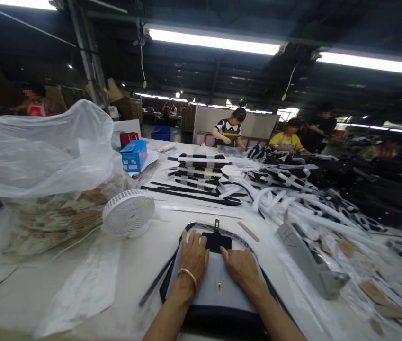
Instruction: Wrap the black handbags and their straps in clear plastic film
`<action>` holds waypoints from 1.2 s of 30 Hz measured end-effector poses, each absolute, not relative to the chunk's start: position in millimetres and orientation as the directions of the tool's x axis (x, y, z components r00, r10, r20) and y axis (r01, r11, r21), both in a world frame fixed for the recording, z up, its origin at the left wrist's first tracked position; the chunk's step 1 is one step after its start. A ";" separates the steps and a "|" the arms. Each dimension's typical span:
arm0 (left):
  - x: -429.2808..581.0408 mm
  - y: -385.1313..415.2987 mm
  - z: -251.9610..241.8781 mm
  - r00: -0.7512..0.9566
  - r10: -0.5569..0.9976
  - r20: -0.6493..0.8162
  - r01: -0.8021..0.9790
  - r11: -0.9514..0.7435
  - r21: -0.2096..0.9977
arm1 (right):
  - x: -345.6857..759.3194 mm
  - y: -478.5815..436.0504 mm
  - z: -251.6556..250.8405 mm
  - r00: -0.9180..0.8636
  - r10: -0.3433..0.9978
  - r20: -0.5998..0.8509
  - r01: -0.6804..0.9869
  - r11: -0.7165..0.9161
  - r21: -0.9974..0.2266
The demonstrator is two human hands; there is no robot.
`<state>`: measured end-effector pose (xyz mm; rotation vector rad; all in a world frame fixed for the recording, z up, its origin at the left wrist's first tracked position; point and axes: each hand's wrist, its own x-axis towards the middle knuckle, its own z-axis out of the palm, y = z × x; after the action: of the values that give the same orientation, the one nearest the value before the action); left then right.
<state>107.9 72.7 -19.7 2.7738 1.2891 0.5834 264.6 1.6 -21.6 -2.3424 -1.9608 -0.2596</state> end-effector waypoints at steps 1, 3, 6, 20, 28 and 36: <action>107.7 72.0 -20.1 0.641 0.696 0.322 0.681 -0.710 0.180 | 263.9 2.0 -23.1 0.183 0.966 0.181 0.978 -0.197 0.066; 108.1 71.1 -23.1 0.731 0.608 0.308 0.582 -0.792 0.183 | 263.2 3.3 -26.0 0.225 0.953 0.202 0.964 -0.248 0.096; 110.0 71.5 -30.5 0.766 0.570 0.298 0.534 -0.822 0.198 | 265.4 8.7 -26.5 0.283 0.915 0.287 0.946 -0.316 0.075; 110.1 72.5 -38.5 0.746 0.561 0.359 0.526 -0.827 0.199 | 267.8 82.1 4.0 0.396 0.904 0.160 0.712 -0.192 -0.676; 107.4 72.5 -34.4 0.675 0.599 0.430 0.517 -0.800 0.304 | 243.4 22.3 38.9 0.267 0.933 0.241 0.782 -0.063 -0.620; 104.8 77.1 -34.9 0.431 0.803 0.413 0.646 -0.593 0.480 | 228.6 -42.6 23.8 0.151 0.933 0.328 0.828 0.062 -0.557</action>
<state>104.8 77.1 -34.9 2.4365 1.2615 0.9082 228.6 -42.6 23.8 -1.7749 -1.6881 0.2028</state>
